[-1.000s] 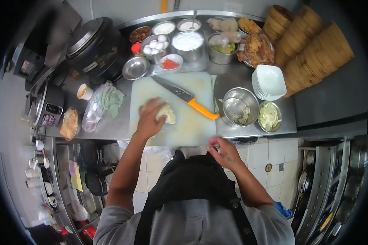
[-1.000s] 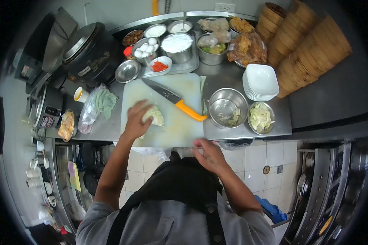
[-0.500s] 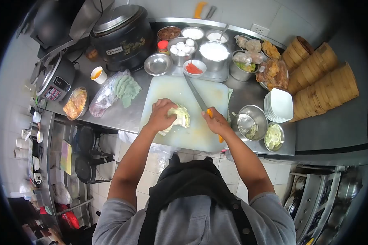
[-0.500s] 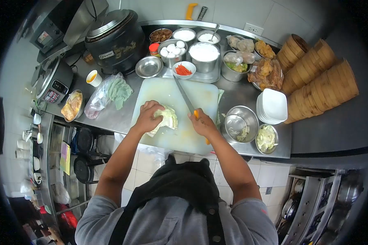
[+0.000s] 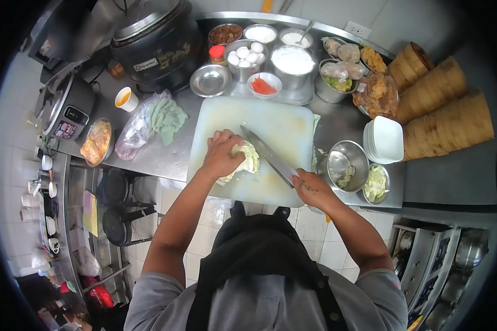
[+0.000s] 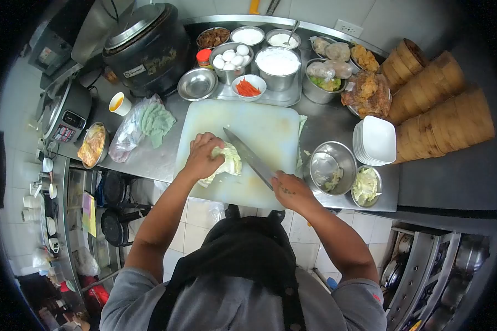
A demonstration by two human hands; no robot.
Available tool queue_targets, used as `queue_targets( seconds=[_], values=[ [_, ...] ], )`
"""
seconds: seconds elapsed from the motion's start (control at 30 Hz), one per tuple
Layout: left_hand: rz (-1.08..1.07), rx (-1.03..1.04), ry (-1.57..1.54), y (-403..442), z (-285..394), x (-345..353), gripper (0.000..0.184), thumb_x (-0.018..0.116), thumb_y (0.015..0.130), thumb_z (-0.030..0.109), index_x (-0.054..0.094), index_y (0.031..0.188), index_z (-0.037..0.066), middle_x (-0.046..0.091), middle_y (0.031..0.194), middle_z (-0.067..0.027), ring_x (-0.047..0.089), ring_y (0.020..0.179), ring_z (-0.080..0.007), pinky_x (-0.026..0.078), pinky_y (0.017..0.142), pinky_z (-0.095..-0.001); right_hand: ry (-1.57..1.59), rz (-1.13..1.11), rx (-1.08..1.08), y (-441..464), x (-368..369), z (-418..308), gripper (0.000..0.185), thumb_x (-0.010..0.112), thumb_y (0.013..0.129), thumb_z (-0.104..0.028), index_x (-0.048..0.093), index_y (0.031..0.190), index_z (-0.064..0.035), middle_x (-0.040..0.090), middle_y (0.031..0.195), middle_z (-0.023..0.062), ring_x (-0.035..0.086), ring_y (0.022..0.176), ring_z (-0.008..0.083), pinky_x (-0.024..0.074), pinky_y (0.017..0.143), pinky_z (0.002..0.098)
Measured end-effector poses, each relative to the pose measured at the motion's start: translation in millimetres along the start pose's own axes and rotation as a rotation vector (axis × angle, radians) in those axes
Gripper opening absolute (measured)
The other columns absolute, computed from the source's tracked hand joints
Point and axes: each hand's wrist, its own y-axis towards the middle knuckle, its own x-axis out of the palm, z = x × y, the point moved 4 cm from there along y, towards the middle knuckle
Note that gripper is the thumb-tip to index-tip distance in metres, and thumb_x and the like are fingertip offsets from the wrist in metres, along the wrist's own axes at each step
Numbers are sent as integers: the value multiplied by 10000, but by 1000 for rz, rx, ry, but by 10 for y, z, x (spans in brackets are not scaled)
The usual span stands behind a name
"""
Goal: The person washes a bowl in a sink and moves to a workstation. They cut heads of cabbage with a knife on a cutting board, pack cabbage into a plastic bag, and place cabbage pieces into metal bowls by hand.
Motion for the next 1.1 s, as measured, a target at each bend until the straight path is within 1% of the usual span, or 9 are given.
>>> queue_targets(
  seconds=[0.23,0.37,0.43,0.53,0.77,0.9,0.97,1.03,1.1],
  values=[
    [6,7,-35,-1,-10,-1,271,670,710,187,607,968,134,517,1045,-44,448,1069,-260,337,915,-388,-146,-132,35,-48,-184,-217,319,440,987,-283,543,994,19,648,898,268,624,906,443,469,810,521],
    [-10,15,-39,42,-19,8,272,679,706,187,610,963,130,520,1033,-47,453,1059,-261,339,912,-387,-63,-163,-66,228,240,-55,309,431,989,-265,540,1005,23,649,907,272,625,915,442,474,821,516],
    [56,66,-70,25,-10,18,268,682,690,207,633,944,136,529,993,-44,463,1030,-258,352,885,-410,77,66,-122,517,797,25,295,423,989,-251,535,1017,21,648,921,278,625,927,435,478,825,510],
    [46,0,-54,-6,22,-24,274,688,690,208,636,949,133,531,995,-50,465,1034,-258,355,880,-403,-27,-1,20,591,706,-301,301,415,990,-254,542,1041,15,649,927,277,631,921,428,481,824,507],
    [84,59,-13,-48,71,-71,251,685,708,209,639,944,138,525,1006,-59,466,1030,-251,348,875,-394,-123,45,-38,266,92,-442,304,403,994,-237,548,1042,25,654,894,269,640,863,439,482,814,513],
    [36,73,4,-10,82,-63,234,670,718,198,631,941,138,518,1003,-60,466,1020,-249,346,860,-402,-220,-86,-37,114,-80,-555,280,415,987,-219,545,1017,27,655,870,258,641,854,439,488,808,505],
    [27,60,-13,-26,60,-30,229,666,720,194,628,938,137,516,1001,-59,466,1018,-249,346,852,-404,-230,-151,-25,143,20,-502,276,419,985,-215,544,1014,28,655,867,259,642,857,439,489,807,502],
    [43,68,-35,-11,77,-49,219,660,720,187,620,929,134,516,999,-50,470,1008,-250,347,848,-401,-104,-80,-164,292,254,-445,276,427,980,-214,544,1009,35,656,871,267,645,868,436,491,806,502],
    [42,59,-27,-27,72,-39,217,659,720,183,619,927,133,517,997,-46,474,1004,-249,349,846,-399,-103,-41,-101,537,701,-437,277,429,979,-217,544,1011,33,659,881,267,647,871,434,492,808,502]
  ],
)
